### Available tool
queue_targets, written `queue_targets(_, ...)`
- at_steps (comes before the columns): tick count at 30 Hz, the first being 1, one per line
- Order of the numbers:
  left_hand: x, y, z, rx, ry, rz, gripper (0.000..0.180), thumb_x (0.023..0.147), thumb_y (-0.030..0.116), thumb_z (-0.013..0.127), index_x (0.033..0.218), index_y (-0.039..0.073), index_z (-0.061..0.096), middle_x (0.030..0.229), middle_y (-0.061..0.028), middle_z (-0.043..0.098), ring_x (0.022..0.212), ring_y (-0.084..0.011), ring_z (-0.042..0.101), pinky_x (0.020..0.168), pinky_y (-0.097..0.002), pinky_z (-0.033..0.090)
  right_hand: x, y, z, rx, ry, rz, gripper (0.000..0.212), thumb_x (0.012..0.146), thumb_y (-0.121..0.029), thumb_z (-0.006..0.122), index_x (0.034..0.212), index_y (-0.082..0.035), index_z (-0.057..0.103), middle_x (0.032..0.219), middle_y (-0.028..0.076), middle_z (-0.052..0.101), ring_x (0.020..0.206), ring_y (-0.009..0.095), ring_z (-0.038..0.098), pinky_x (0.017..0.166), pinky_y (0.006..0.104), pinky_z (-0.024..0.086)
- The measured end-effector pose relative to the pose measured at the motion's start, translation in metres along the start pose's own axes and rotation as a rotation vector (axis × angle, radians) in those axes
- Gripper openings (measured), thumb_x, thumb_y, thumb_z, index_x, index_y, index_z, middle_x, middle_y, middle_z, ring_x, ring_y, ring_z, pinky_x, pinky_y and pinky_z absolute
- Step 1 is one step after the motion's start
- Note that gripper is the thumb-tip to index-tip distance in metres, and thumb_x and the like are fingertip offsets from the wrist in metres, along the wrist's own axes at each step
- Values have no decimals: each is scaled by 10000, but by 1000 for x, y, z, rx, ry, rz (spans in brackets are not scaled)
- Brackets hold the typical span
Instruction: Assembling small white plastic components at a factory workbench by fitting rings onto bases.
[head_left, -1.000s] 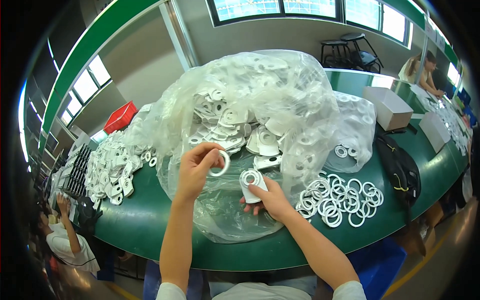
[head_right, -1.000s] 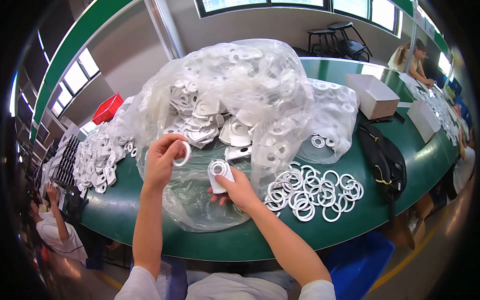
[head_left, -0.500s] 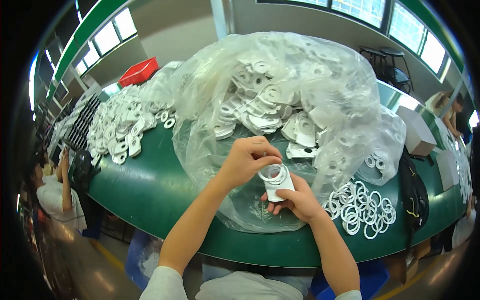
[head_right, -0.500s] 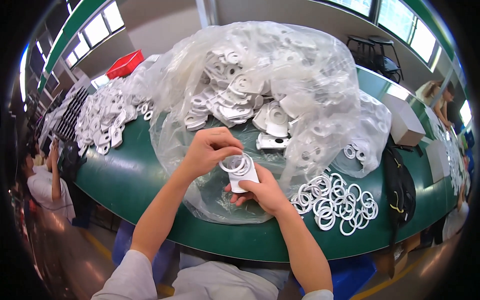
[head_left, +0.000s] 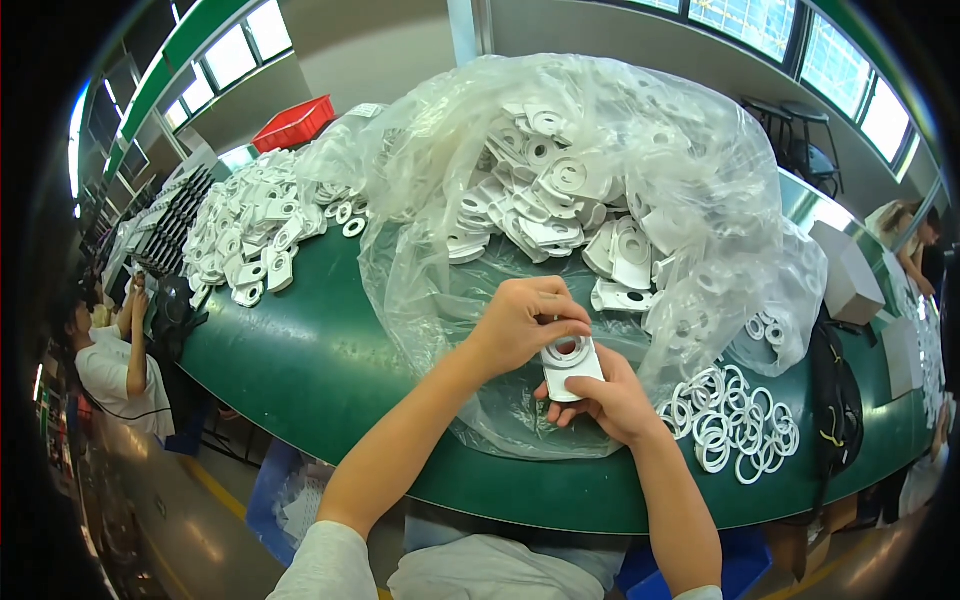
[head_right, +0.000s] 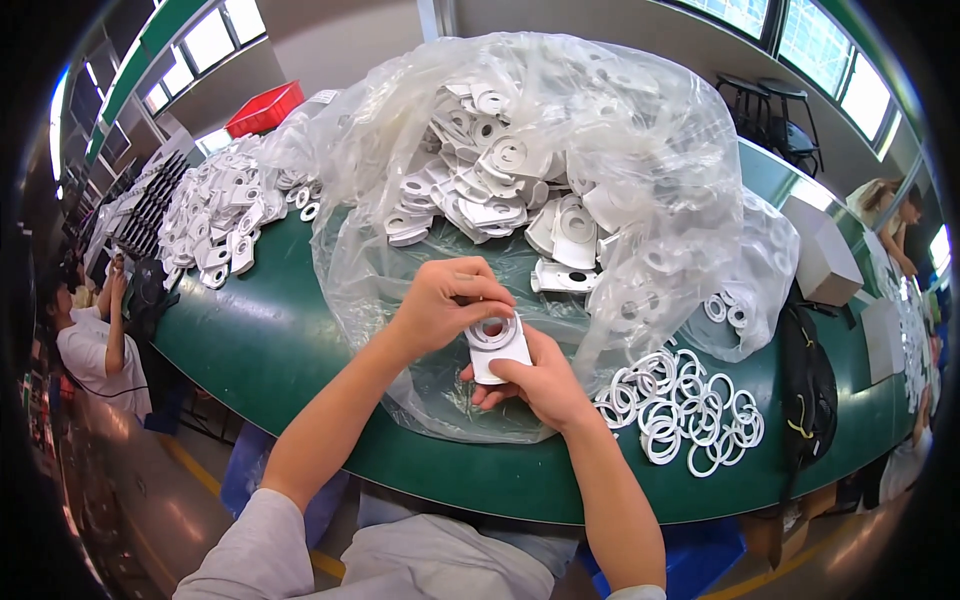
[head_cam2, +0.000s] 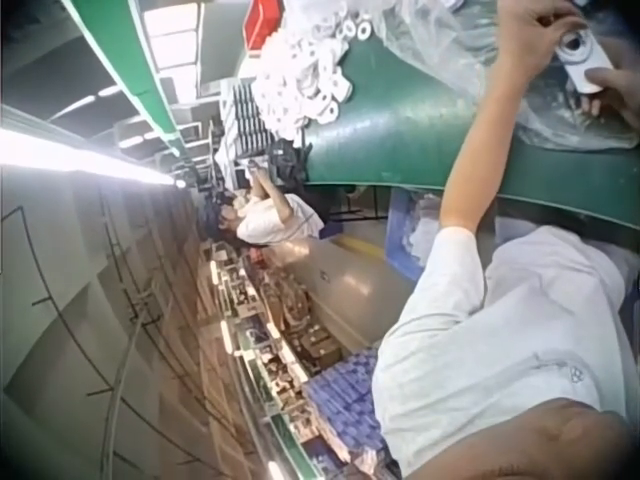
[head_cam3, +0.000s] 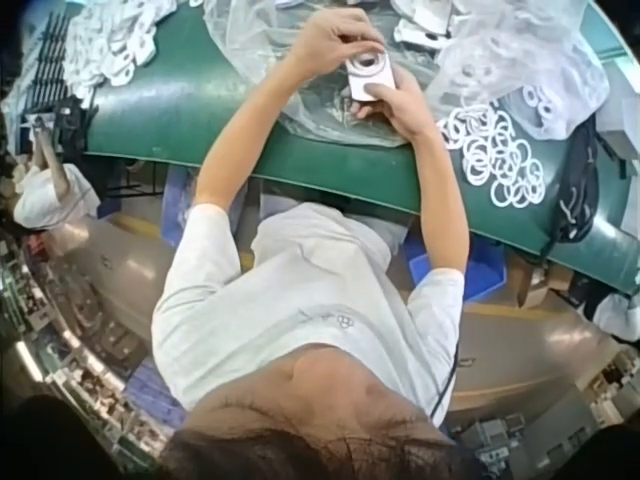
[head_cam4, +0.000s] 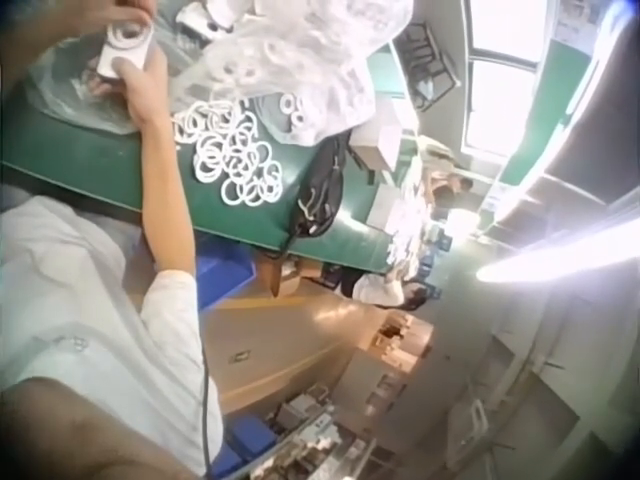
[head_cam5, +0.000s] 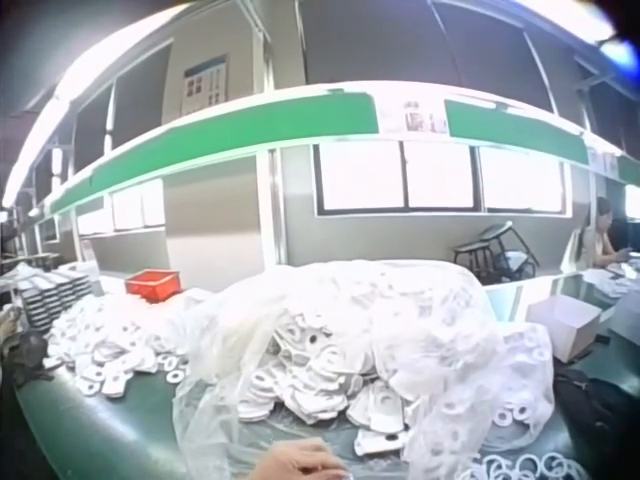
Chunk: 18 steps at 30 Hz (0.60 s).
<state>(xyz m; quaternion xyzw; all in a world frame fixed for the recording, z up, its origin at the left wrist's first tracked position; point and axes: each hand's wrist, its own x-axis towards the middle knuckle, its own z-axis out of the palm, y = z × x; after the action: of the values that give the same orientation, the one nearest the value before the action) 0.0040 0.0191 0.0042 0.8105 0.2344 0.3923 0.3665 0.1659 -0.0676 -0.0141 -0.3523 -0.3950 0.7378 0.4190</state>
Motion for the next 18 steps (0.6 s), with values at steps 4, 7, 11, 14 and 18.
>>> queue_targets(4, -2, -2, 1, 29, 1, 61, 115, 723, 39, 733, 837, 47, 722, 724, -34, 615, 652, -123, 591, 570, -242, 454, 1, 4, -1, 13, -23, -6, 363, 878, -66, 504, 1211, 32, 399, 920, 220, 637, 684, 236, 659, 588, 304, 564)
queue_targets(7, -3, -2, 1, -2, -11, 52, 109, 725, 42, 735, 833, 45, 720, 742, -37, 610, 665, -125, 599, 577, -242, 463, 2, 6, -2, 30, -14, -10, 329, 927, -119, 489, 1213, 19, 402, 917, 220, 636, 687, 239, 660, 577, 307, 562)
queue_targets(11, -1, 5, 1, 37, 91, 33, 106, 766, 31, 698, 873, 27, 697, 793, -34, 597, 635, -92, 551, 551, -225, 428, 0, 5, -2, -12, 13, -56, 311, 948, -136, 465, 1214, 13, 403, 925, 227, 634, 690, 250, 661, 565, 307, 558)
queue_targets(14, -6, -1, -4, 20, 147, -66, 93, 816, 36, 654, 902, 12, 679, 821, -26, 594, 630, -64, 510, 540, -214, 400, 3, 6, -5, -3, 32, -66, 304, 947, -133, 458, 1203, 23, 412, 933, 230, 635, 706, 262, 664, 568, 309, 558)
queue_targets(18, -10, -4, -8, -16, 124, -195, 105, 871, 62, 606, 925, -4, 667, 864, -19, 596, 690, -52, 525, 570, -198, 415, 6, 8, -6, 94, 109, -74, 292, 947, -132, 446, 1185, 36, 432, 929, 228, 640, 753, 280, 670, 587, 318, 557)
